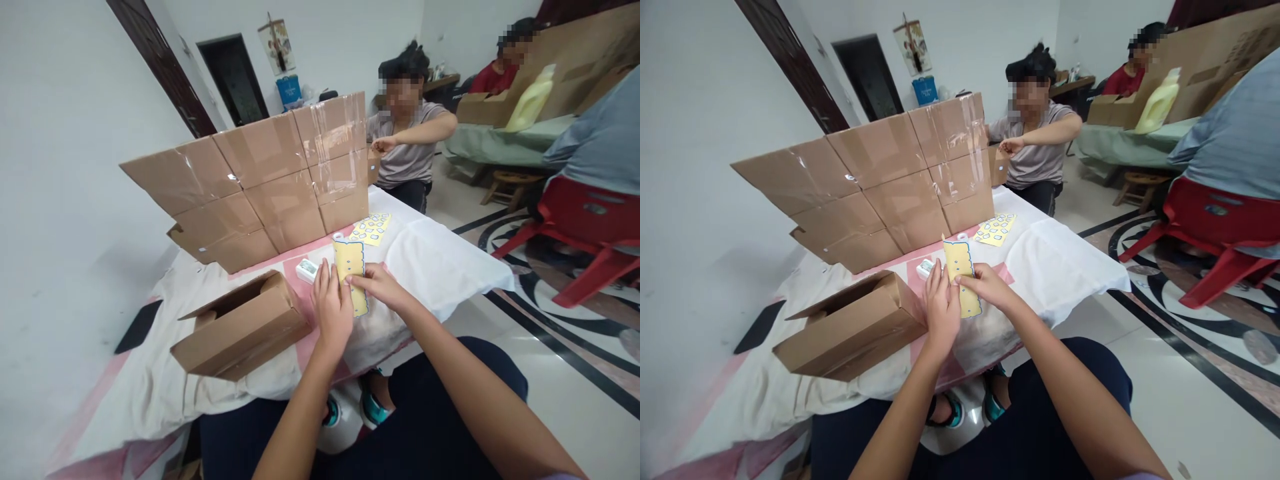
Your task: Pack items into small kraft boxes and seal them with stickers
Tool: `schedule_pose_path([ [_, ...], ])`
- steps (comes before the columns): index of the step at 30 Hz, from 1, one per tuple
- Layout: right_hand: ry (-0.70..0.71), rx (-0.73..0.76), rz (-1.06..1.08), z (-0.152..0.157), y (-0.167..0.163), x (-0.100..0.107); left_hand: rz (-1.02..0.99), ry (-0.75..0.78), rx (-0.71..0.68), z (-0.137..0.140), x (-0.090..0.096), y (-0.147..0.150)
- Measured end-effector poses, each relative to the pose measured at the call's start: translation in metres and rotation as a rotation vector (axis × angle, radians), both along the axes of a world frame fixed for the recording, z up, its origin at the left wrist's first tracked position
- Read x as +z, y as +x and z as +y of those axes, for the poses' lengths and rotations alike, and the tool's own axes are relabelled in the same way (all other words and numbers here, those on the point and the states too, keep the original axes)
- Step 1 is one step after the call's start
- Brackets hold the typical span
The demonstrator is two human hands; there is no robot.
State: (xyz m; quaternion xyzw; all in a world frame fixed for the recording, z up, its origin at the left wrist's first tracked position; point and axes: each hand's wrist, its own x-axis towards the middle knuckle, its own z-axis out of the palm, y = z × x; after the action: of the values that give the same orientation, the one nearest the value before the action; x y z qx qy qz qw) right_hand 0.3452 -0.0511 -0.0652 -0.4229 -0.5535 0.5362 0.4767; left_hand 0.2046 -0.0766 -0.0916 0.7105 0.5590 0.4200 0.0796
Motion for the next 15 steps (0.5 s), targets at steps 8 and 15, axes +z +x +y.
schedule_pose_path([
  [8,-0.038,-0.01,0.074,-0.003,-0.0007,-0.0025,-0.173,0.068,-0.012,-0.005,-0.0069,0.0006],
  [15,-0.005,-0.006,0.087,-0.0046,-0.0041,-0.005,-0.224,0.141,-0.025,-0.0053,-0.0067,0.0013],
])
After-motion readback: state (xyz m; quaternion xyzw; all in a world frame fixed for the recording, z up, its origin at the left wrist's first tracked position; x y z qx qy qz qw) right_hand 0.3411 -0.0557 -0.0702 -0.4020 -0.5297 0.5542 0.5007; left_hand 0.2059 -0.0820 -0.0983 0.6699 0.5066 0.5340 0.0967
